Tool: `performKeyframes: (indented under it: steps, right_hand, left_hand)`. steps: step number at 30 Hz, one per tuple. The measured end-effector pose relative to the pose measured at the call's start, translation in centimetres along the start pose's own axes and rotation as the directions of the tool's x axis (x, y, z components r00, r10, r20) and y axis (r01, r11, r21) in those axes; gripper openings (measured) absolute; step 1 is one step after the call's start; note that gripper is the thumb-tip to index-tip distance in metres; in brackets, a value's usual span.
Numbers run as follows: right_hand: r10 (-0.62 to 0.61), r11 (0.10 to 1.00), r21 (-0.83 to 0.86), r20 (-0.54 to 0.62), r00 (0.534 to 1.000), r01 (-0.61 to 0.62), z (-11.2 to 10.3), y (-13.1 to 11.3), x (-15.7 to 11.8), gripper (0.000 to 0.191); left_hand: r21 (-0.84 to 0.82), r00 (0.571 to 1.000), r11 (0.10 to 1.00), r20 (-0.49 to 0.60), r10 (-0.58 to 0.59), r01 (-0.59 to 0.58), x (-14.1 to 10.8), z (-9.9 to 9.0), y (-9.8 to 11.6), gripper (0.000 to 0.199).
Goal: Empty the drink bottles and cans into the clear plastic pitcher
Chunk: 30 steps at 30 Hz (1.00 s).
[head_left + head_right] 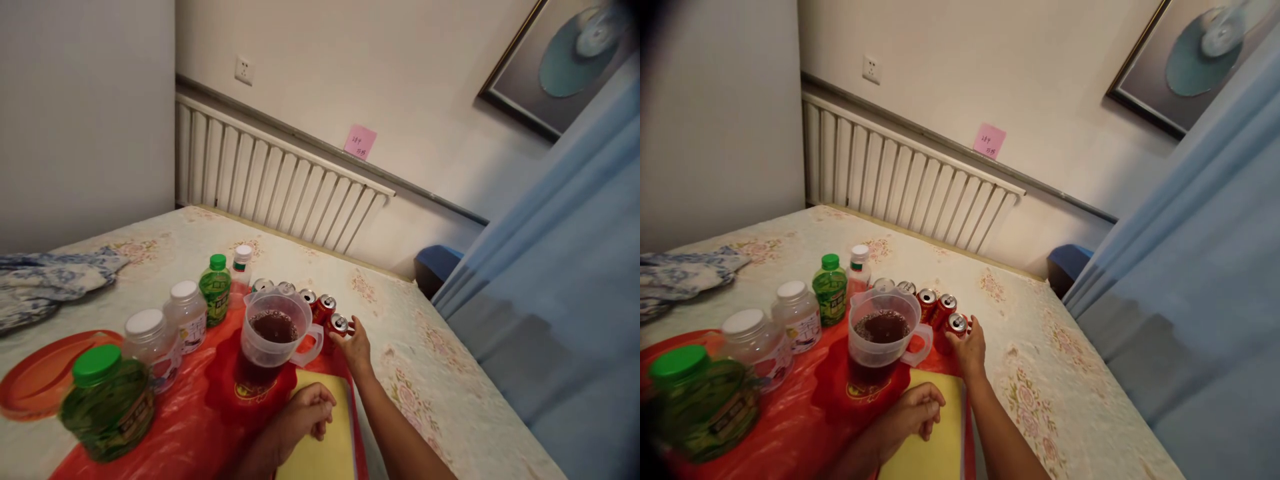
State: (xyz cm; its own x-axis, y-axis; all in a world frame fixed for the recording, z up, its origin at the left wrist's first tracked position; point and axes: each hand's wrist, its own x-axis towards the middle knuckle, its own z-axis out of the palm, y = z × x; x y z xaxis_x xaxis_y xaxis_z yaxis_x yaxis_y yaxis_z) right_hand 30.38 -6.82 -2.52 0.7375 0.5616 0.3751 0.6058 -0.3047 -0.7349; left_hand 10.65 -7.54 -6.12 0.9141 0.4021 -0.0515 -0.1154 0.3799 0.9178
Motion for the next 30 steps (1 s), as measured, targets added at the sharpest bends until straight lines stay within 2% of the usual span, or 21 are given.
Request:
performKeyframes:
  steps: [2, 7, 10, 16, 20, 24, 27, 30]
  right_hand:
    - [-0.014, 1.000, -0.016, 0.014, 1.000, 0.015, 0.1, -0.3, 0.1, 0.078]
    - [-0.065, 0.997, -0.035, 0.079, 0.995, 0.068, 0.0, -1.5, -0.1, 0.050]
    - [-0.082, 0.996, -0.033, 0.109, 0.991, 0.086, -0.3, -2.1, -0.3, 0.043]
    - [-0.109, 0.994, 0.001, 0.132, 0.985, 0.110, -1.7, -3.1, -1.2, 0.045]
    - [-0.097, 0.991, 0.110, 0.160, 0.982, 0.080, -3.7, -3.8, -2.3, 0.053]
    - [-0.108, 0.983, 0.165, 0.201, 0.974, 0.075, -6.3, -4.6, -3.6, 0.056]
    - [-0.114, 0.983, 0.171, 0.246, 0.963, 0.073, -8.3, -5.3, -4.9, 0.060]
    - [-0.109, 0.982, 0.179, 0.281, 0.954, 0.060, -9.9, -5.6, -6.4, 0.064]
  left_hand:
    - [-0.002, 1.000, 1.000, 0.001, 0.001, -0.001, 0.1, 0.0, 0.0, 0.016]
    - [0.009, 1.000, 1.000, -0.009, -0.009, 0.009, 0.3, 0.1, -0.2, 0.017]
    - [0.011, 1.000, 1.000, -0.011, -0.024, 0.024, 0.4, 0.2, -0.3, 0.017]
    - [-0.063, 0.999, 0.997, -0.025, -0.035, 0.034, 0.4, 0.2, -0.3, 0.027]
    - [-0.153, 0.994, 0.985, -0.055, -0.093, 0.083, 0.5, 0.2, -0.7, 0.053]
    - [-0.185, 0.989, 0.980, -0.106, -0.100, 0.079, 0.7, 0.1, -1.3, 0.076]
    - [-0.182, 0.992, 0.982, -0.107, -0.072, 0.052, 0.6, -0.1, -1.4, 0.079]
    - [-0.193, 0.999, 0.981, -0.048, -0.026, 0.017, 0.1, -0.2, -0.9, 0.073]
